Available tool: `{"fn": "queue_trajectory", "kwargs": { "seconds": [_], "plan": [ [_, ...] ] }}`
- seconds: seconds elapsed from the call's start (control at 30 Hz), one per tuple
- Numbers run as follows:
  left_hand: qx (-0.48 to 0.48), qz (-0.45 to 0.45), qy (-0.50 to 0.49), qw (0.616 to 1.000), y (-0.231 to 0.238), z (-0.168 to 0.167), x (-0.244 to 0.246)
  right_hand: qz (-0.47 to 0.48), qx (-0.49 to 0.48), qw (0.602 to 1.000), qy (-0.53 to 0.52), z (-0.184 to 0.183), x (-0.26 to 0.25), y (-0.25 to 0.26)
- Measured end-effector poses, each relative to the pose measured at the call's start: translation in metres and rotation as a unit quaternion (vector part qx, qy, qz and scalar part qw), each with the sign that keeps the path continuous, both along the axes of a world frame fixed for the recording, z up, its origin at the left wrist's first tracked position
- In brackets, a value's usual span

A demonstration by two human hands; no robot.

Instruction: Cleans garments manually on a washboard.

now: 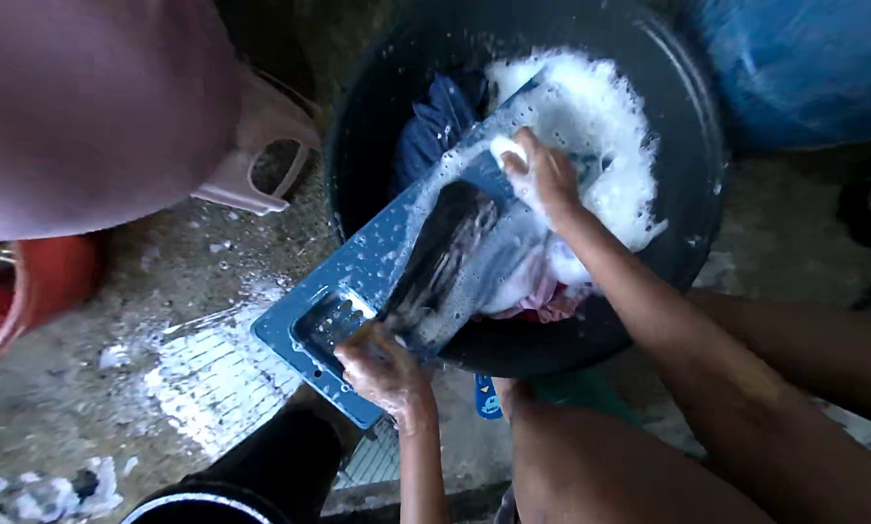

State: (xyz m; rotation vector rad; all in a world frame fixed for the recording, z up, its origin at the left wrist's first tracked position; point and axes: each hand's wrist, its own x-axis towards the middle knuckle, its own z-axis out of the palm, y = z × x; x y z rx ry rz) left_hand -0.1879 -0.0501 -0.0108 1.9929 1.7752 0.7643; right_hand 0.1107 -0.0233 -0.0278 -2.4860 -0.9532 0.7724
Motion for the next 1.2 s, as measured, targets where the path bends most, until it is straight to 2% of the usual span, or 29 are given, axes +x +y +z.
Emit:
{"fn": "queue_trajectory", "kwargs": {
  "seconds": [0.03, 0.07, 0.13, 0.17, 0.23, 0.27, 0.3, 0.37, 0.43, 0.47, 0.53, 0.57, 0.6, 0.67, 0.73, 0.8, 0.87, 0.93, 1.0, 1.07, 1.13, 1.2],
  "plan": [
    [-0.020, 0.003, -0.131, 0.991, 0.004, 0.005, 0.006, -0.006, 0.037, 0.998, 0.056, -0.003, -0.012, -0.007],
    [-0.052, 0.014, -0.258, 0.965, 0.010, 0.011, 0.015, -0.008, 0.055, 0.993, 0.104, -0.007, -0.028, -0.013],
    [-0.147, 0.095, -0.431, 0.885, 0.019, 0.033, 0.035, -0.001, 0.018, 0.993, 0.116, -0.007, -0.059, -0.022],
    [-0.199, 0.143, -0.485, 0.840, 0.024, 0.043, 0.040, 0.008, -0.007, 0.995, 0.101, -0.004, -0.066, -0.027],
    [-0.278, 0.178, -0.576, 0.748, 0.026, 0.053, 0.032, 0.023, -0.037, 0.994, 0.096, -0.002, -0.066, -0.038],
    [-0.287, 0.182, -0.573, 0.746, 0.022, 0.052, 0.026, 0.026, -0.047, 0.993, 0.106, -0.001, -0.061, -0.043],
    [-0.280, 0.177, -0.519, 0.788, 0.016, 0.048, 0.019, 0.028, -0.058, 0.991, 0.115, 0.003, -0.057, -0.047],
    [-0.227, 0.121, -0.353, 0.900, -0.002, 0.031, 0.004, 0.019, -0.085, 0.990, 0.109, 0.017, -0.061, -0.049],
    [-0.190, 0.057, -0.141, 0.970, -0.012, 0.019, -0.005, 0.021, -0.025, 0.998, 0.044, 0.034, -0.095, -0.048],
    [-0.174, 0.048, -0.011, 0.984, -0.013, 0.018, -0.003, 0.054, 0.053, 0.997, 0.011, 0.037, -0.122, -0.050],
    [-0.166, 0.048, 0.206, 0.963, -0.012, 0.019, 0.008, 0.184, 0.217, 0.958, -0.019, 0.025, -0.171, -0.057],
    [-0.166, 0.051, 0.274, 0.946, -0.010, 0.016, 0.011, 0.260, 0.253, 0.932, -0.025, 0.011, -0.182, -0.061],
    [-0.163, 0.051, 0.315, 0.933, -0.007, 0.012, 0.013, 0.310, 0.246, 0.918, -0.021, -0.002, -0.177, -0.063],
    [-0.183, 0.055, 0.345, 0.919, -0.003, 0.007, 0.014, 0.271, 0.203, 0.939, -0.070, -0.028, -0.130, -0.060],
    [-0.227, 0.076, 0.337, 0.911, 0.003, 0.007, 0.020, 0.135, 0.089, 0.977, -0.140, -0.040, -0.063, -0.045],
    [-0.239, 0.090, 0.329, 0.909, 0.006, 0.006, 0.024, 0.027, 0.026, 0.988, -0.148, -0.034, -0.028, -0.030],
    [-0.233, 0.089, 0.322, 0.913, 0.005, 0.003, 0.026, 0.047, 0.111, 0.982, -0.143, -0.012, -0.063, -0.031],
    [-0.228, 0.075, 0.326, 0.914, 0.003, 0.005, 0.021, 0.174, 0.233, 0.954, -0.074, 0.000, -0.146, -0.051],
    [-0.221, 0.063, 0.328, 0.916, 0.004, 0.005, 0.020, 0.282, 0.290, 0.914, -0.041, -0.013, -0.180, -0.063],
    [-0.241, 0.067, 0.324, 0.912, 0.004, 0.005, 0.021, 0.260, 0.259, 0.926, -0.089, -0.033, -0.141, -0.065],
    [-0.252, 0.082, 0.320, 0.909, 0.004, 0.005, 0.022, 0.151, 0.143, 0.963, -0.169, -0.047, -0.073, -0.057],
    [-0.238, 0.087, 0.324, 0.911, 0.005, 0.004, 0.024, 0.051, 0.042, 0.981, -0.182, -0.041, -0.031, -0.041]
  ]
}}
